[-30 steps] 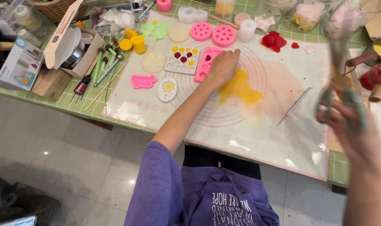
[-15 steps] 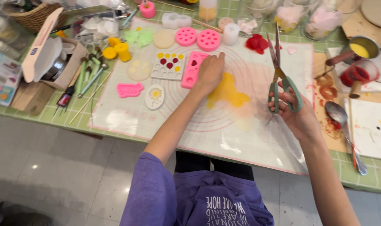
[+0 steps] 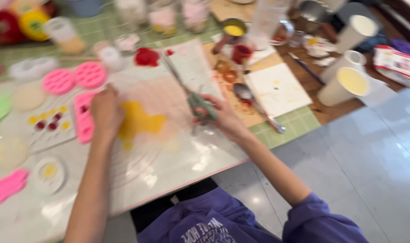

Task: Trimming a piece of yellow wax with scissors to refine its shape.

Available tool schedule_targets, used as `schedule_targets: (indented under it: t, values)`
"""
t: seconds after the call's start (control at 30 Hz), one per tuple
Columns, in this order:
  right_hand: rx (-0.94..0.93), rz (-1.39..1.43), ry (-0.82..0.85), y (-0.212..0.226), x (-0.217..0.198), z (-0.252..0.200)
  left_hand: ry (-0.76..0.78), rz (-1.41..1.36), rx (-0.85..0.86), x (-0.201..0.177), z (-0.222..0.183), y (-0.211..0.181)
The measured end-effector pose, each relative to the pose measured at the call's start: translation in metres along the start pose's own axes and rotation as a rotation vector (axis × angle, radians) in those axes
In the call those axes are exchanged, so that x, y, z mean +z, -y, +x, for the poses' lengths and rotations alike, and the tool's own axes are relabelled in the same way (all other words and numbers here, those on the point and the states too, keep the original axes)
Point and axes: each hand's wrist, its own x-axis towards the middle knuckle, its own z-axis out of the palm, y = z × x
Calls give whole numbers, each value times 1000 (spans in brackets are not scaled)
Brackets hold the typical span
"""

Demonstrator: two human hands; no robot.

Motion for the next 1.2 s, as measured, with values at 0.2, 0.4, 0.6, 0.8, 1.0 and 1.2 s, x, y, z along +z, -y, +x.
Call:
schedule_targets:
  t: [0.2, 0.4, 0.6, 0.8, 1.0, 1.2]
  values:
    - [-2, 11, 5, 8, 3, -10, 13, 91, -33, -11, -2, -11]
    - [-11, 12, 22, 13, 0, -22, 60, 136, -40, -7, -1, -9]
    - [-27, 36, 20, 23, -4, -36, 167, 164, -76, -13, 5, -14]
    - [-27, 54, 9, 24, -13, -43, 238, 90, -179, -19, 10, -16]
    - [-54, 29, -9, 23, -16, -48, 39, 40, -39, -19, -2, -17]
    - [-4, 47, -21, 17, -12, -41, 1, -12, -83, -42, -19, -40]
